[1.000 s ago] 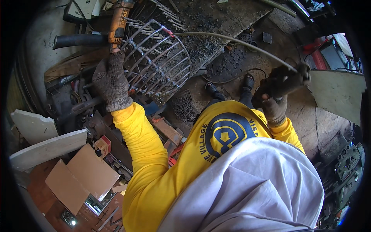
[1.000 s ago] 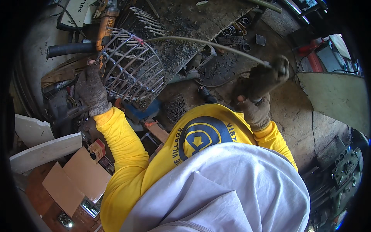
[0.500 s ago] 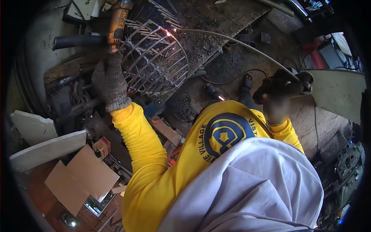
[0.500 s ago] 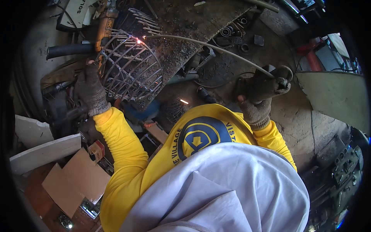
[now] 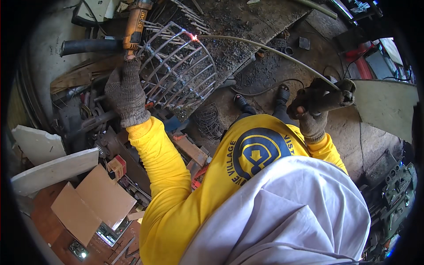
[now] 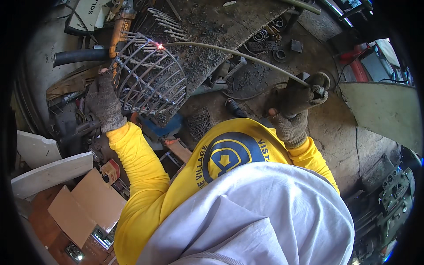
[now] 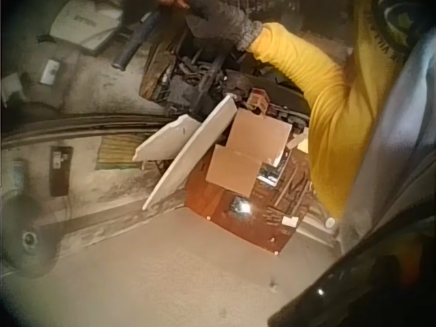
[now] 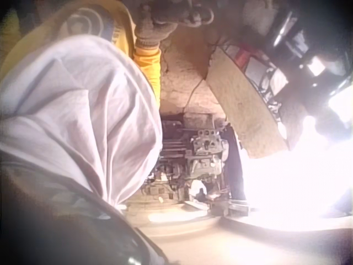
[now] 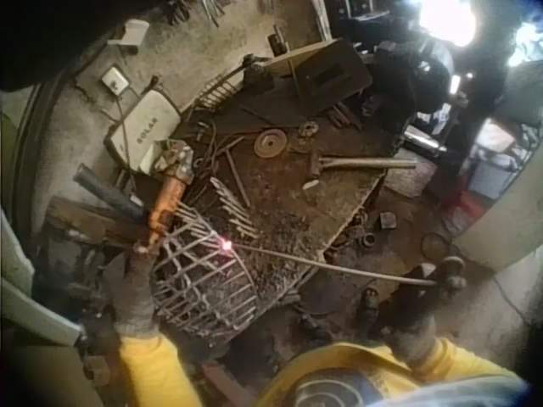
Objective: The person holds a metal cage structure and welds several points on it using a welding rod while wearing protective gloves.
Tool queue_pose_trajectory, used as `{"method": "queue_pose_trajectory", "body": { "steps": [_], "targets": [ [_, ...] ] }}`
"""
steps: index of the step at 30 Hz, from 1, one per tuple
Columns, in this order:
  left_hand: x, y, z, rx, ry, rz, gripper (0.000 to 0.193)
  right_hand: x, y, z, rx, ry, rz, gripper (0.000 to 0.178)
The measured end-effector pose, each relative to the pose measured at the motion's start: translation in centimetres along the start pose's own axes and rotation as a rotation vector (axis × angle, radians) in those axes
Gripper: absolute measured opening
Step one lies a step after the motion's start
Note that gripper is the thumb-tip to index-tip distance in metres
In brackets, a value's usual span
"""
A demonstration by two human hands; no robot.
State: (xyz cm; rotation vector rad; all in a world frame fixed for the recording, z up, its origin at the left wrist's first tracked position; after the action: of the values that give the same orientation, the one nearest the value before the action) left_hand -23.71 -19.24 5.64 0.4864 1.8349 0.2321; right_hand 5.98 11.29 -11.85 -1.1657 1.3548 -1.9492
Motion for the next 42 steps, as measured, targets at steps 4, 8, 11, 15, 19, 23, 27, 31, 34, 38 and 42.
{"method": "queue_pose_trajectory", "body": {
  "steps": [4,8,11,15,19,23,27,31,34,38,42],
  "targets": [
    [0.2,0.0,0.1,0.007,-0.001,0.059,0.054,0.8,-0.6,-0.1,-0.123,0.041,0.059,0.05],
    [0.2,-0.2,0.0,0.022,0.007,0.04,0.054,1.7,-1.6,-0.3,-0.108,0.028,0.027,0.051],
    [0.1,-0.3,-0.1,0.014,-0.001,0.007,0.054,1.1,-1.0,0.0,0.031,0.031,-0.026,0.051],
    [0.1,-0.1,0.1,-0.025,-0.005,0.05,0.053,0.7,-0.9,0.0,-0.028,0.025,0.039,0.053],
    [0.1,-0.3,0.0,-0.042,-0.021,0.047,0.052,1.0,-1.1,0.0,-0.064,0.019,0.006,0.057],
    [0.1,0.1,-0.2,-0.046,-0.017,0.01,0.052,0.1,-0.4,0.3,-0.038,0.044,0.007,0.049],
    [0.3,-0.2,-0.3,-0.059,-0.014,0.019,0.053,0.1,-0.5,0.4,-0.025,0.025,0.091,0.046],
    [0.3,0.1,-0.2,-0.052,-0.006,0.017,0.054,0.3,-0.5,0.5,0.026,0.009,0.006,0.047],
    [0.1,0.4,-0.2,-0.055,-0.009,-0.013,0.054,0.7,-0.6,0.3,0.013,0.002,-0.039,0.051],
    [0.1,0.2,-0.1,-0.027,0.015,0.007,0.055,0.8,-0.7,0.3,-0.053,-0.004,-0.001,0.054],
    [-0.3,1.0,0.2,-0.055,-0.06,-0.049,0.05,1.0,-0.7,0.2,-0.063,-0.009,-0.111,0.052]
  ]
}}
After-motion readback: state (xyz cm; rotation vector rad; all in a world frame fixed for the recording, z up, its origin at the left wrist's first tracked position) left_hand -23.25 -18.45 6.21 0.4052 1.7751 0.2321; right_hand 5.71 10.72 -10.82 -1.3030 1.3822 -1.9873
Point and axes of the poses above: each hand's wrist, its own z-axis away from the middle knuckle, its own x-axis out of the palm, y = z × x, the point moved 2 cm from there along -z, towards the middle knuckle, and after that the axes turned 11 degrees about -z, right-handed, at the moved point
